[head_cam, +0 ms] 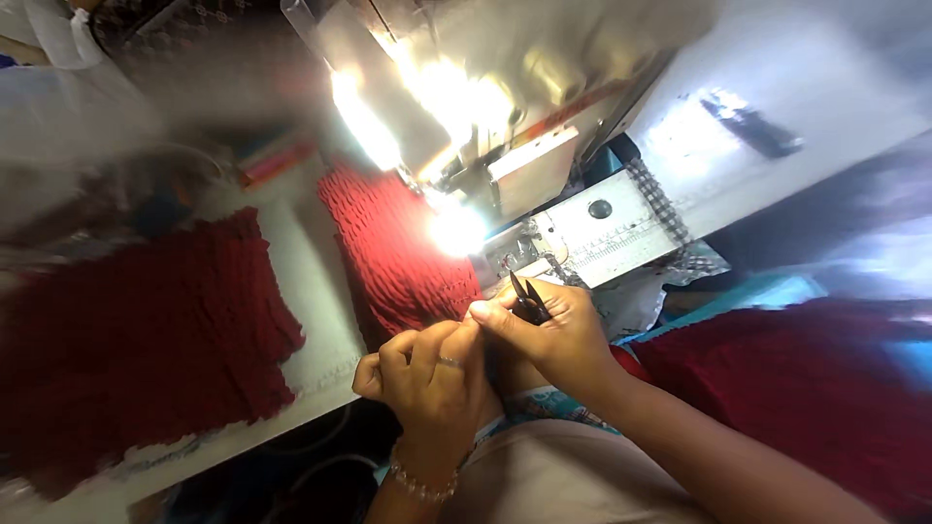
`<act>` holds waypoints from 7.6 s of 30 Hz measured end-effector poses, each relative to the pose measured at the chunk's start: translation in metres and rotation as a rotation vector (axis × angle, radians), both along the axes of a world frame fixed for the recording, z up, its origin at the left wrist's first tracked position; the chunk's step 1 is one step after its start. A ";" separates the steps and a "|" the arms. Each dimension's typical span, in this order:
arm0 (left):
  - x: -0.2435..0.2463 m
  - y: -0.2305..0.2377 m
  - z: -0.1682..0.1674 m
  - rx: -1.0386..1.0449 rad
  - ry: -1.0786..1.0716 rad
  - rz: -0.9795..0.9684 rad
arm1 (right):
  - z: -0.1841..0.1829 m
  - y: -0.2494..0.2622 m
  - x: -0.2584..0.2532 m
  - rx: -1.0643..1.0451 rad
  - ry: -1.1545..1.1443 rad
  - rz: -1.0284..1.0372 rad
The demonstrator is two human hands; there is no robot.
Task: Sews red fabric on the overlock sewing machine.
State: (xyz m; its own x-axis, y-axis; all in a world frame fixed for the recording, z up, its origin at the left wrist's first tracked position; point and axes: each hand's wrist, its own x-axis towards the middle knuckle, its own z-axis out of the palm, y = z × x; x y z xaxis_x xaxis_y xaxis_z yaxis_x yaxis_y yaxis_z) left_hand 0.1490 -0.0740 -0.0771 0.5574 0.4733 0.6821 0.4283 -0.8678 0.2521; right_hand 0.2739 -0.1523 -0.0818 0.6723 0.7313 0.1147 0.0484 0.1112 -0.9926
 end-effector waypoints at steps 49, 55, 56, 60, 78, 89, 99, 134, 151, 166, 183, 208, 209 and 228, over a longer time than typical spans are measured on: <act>0.022 0.103 0.046 0.134 0.511 -0.351 | 0.001 0.021 0.025 -0.012 0.209 -0.049; 0.021 0.104 0.047 0.136 0.522 -0.357 | -0.003 0.010 0.029 0.020 -0.053 -0.026; 0.021 0.104 0.047 0.137 0.524 -0.354 | -0.003 0.010 0.028 0.009 -0.120 -0.038; 0.020 0.105 0.047 0.135 0.519 -0.363 | -0.004 0.010 0.024 -0.051 -0.289 -0.085; 0.020 0.106 0.047 0.144 0.528 -0.371 | -0.004 0.007 0.010 0.045 0.075 0.015; 0.021 0.110 0.048 0.115 0.520 -0.400 | -0.031 0.012 0.013 0.048 -0.018 -0.008; 0.014 0.082 0.055 0.063 0.507 -0.379 | -0.017 0.002 0.003 0.063 -0.040 -0.025; 0.021 0.097 0.035 0.178 0.428 -0.251 | 0.004 0.051 0.031 0.021 0.206 -0.086; 0.047 0.140 0.058 -0.170 0.337 -0.104 | 0.002 0.048 0.034 0.044 0.083 -0.179; -0.006 0.119 0.082 -0.097 0.429 -0.002 | 0.053 0.037 0.039 -0.230 -1.202 -0.066; 0.000 0.116 0.076 -0.356 0.206 -0.254 | 0.050 0.034 0.038 -0.165 -0.189 0.150; 0.047 0.111 0.065 -0.686 0.191 -0.209 | 0.047 0.041 0.034 0.078 0.538 0.029; 0.049 0.113 0.066 -0.720 0.208 -0.227 | 0.046 0.041 0.035 0.067 0.570 0.022; 0.053 0.131 0.083 -1.121 0.198 -0.654 | 0.046 0.046 0.037 0.037 0.590 -0.024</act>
